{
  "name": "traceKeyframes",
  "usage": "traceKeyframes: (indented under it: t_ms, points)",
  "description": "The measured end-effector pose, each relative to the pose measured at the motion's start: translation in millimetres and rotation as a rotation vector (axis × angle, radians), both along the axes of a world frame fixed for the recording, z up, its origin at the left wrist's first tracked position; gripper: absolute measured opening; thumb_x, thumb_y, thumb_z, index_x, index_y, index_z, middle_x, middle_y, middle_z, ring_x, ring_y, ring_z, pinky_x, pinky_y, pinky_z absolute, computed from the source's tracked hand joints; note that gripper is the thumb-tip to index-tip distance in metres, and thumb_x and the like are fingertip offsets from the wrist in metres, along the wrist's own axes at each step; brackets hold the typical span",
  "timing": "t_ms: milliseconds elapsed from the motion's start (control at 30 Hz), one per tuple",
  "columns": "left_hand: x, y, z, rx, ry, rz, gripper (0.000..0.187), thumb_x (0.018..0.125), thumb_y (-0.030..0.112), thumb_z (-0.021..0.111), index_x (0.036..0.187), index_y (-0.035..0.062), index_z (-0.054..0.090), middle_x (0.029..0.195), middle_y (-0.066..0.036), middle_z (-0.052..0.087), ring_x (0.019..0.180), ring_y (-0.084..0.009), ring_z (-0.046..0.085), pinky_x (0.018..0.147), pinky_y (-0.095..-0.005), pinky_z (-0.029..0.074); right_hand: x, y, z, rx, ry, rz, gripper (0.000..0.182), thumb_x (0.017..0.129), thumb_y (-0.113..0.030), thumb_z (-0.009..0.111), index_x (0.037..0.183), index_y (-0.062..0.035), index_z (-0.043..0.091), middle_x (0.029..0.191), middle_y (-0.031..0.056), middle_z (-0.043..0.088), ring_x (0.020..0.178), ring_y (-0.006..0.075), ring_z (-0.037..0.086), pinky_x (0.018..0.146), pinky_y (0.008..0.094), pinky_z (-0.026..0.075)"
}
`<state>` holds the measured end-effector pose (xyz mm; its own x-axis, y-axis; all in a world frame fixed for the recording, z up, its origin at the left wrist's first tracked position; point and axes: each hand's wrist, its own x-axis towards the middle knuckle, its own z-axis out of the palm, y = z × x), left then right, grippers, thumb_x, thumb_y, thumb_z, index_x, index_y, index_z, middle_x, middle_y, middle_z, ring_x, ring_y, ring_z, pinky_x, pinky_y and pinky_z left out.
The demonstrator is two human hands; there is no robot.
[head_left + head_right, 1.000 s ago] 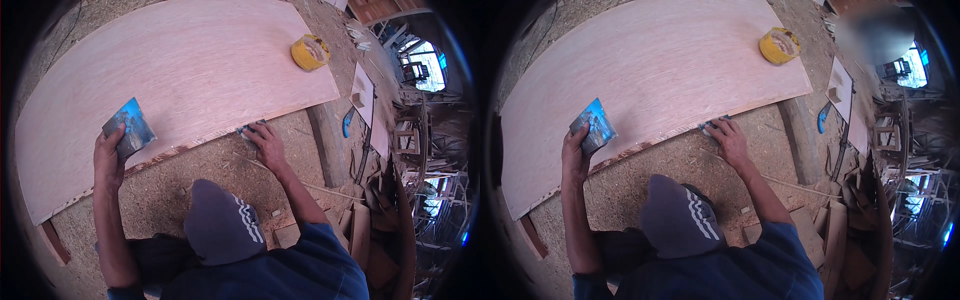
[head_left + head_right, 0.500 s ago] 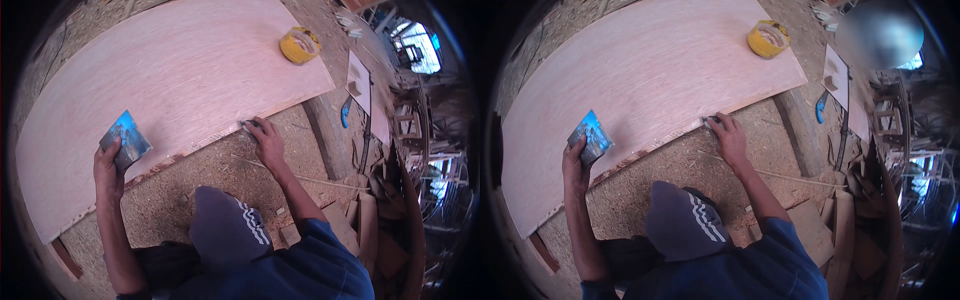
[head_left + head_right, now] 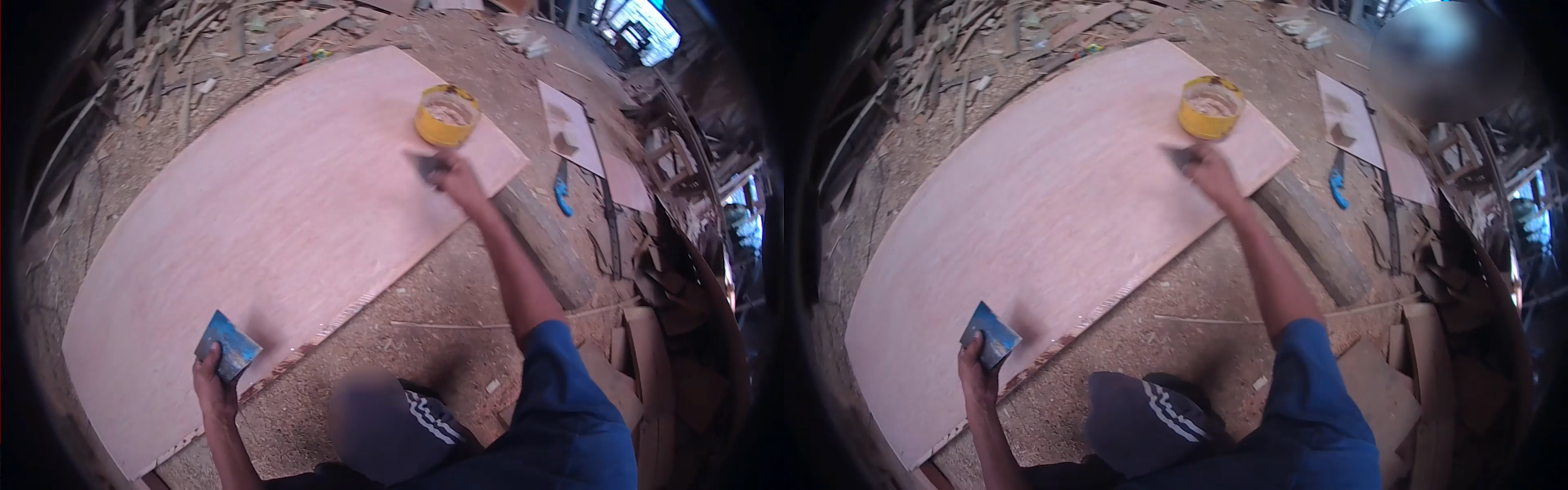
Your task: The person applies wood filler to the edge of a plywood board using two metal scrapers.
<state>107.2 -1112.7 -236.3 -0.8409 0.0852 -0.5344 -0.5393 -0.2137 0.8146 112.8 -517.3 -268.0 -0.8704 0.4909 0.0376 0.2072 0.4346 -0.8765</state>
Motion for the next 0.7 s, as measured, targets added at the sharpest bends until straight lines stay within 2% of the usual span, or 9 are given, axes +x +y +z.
traceKeyframes:
  t_ms: [67,133,233,333,367,467,533,600,700]
  points:
    - [1.4,-4.5,-1.6,-0.001,-0.026,0.026,0.037,0.098,0.023,0.067,0.129,0.004,0.059,0.112,-0.009,0.071,0.097,-0.0226,0.073,0.087,-0.0441,0.062,-39.7,38.2,18.1,0.146,0.005,-0.091,0.053,0.08,-0.007,0.069,0.131,-0.0012,0.062,0.102,0.0085,0.07,0.077,0.0149,0.063,0.066,0.0313,0.055]
    - [1.7,-9.1,-2.6,0.03,-0.023,0.028,0.037,0.098,0.023,0.067,0.13,0.004,0.059,0.113,-0.009,0.072,0.098,-0.0232,0.073,0.088,-0.0451,0.062,-71.6,68.7,21.5,0.048,-0.057,-0.133,0.045,0.076,-0.011,0.065,0.118,0.0041,0.069,0.083,0.0141,0.071,0.072,0.0239,0.07,0.061,0.0372,0.057]
    - [1.3,-15.7,-1.6,0.063,-0.011,0.031,0.036,0.1,0.023,0.064,0.13,0.0046,0.06,0.116,-0.009,0.072,0.102,-0.0236,0.073,0.091,-0.0455,0.06,-85.4,57.2,37.7,-0.125,-0.157,-0.089,0.036,0.076,-0.009,0.06,0.107,0.0069,0.072,0.078,0.015,0.071,0.066,0.0245,0.07,0.054,0.0381,0.056]
    - [-0.4,-22.5,1.1,0.103,-0.012,0.066,0.037,0.1,0.024,0.066,0.131,0.0046,0.059,0.118,-0.009,0.072,0.104,-0.0237,0.073,0.092,-0.0451,0.06,-105.2,32.0,43.2,0.177,-0.33,-0.051,0.029,0.075,-0.008,0.058,0.094,0.0075,0.074,0.076,0.0168,0.071,0.063,0.0257,0.07,0.054,0.0401,0.057]
    - [-1.2,-25.2,0.8,0.116,-0.014,0.077,0.038,0.099,0.024,0.066,0.131,0.0051,0.059,0.119,-0.009,0.072,0.104,-0.0237,0.072,0.092,-0.0449,0.06,-103.1,19.3,41.8,0.188,-0.298,-0.037,0.025,0.075,-0.008,0.058,0.087,0.0079,0.073,0.079,0.0187,0.072,0.063,0.0272,0.07,0.053,0.0393,0.057]
    - [-5.1,-26.6,2.2,0.165,-0.025,0.092,0.038,0.099,0.025,0.067,0.132,0.0066,0.059,0.122,-0.008,0.071,0.106,-0.0235,0.072,0.093,-0.0446,0.06,-97.1,-39.9,56.5,0.216,-0.324,0.087,0.024,0.076,-0.01,0.06,0.086,0.0084,0.072,0.077,0.0172,0.071,0.062,0.027,0.07,0.053,0.0382,0.056]
    - [-7.3,-21.6,11.5,0.207,-0.033,0.108,0.039,0.099,0.025,0.067,0.133,0.008,0.058,0.124,-0.008,0.07,0.108,-0.0232,0.072,0.093,-0.0444,0.06,-89.6,-92.3,65.1,0.117,-0.395,0.165,0.032,0.078,-0.007,0.071,0.108,0.0038,0.073,0.085,0.0118,0.072,0.07,0.0187,0.071,0.059,0.034,0.06]
    - [-10.3,-20.9,14.6,0.236,-0.026,0.124,0.038,0.099,0.025,0.066,0.134,0.0092,0.058,0.125,-0.007,0.07,0.11,-0.0228,0.071,0.095,-0.0448,0.059,-82.8,-148.3,51.1,-0.1,-0.382,0.298,0.029,0.077,-0.009,0.067,0.1,0.0066,0.073,0.074,0.0119,0.069,0.061,0.0205,0.068,0.054,0.0331,0.056]
    - [-12.3,-22.9,21.4,0.309,-0.009,0.175,0.038,0.1,0.025,0.066,0.134,0.0098,0.058,0.126,-0.007,0.069,0.114,-0.023,0.069,0.1,-0.0462,0.057,-60.4,-254.0,69.1,-0.263,-0.471,0.504,0.038,0.087,-0.004,0.066,0.123,0.0058,0.066,0.097,0.0118,0.072,0.076,0.0186,0.071,0.064,0.0305,0.063]
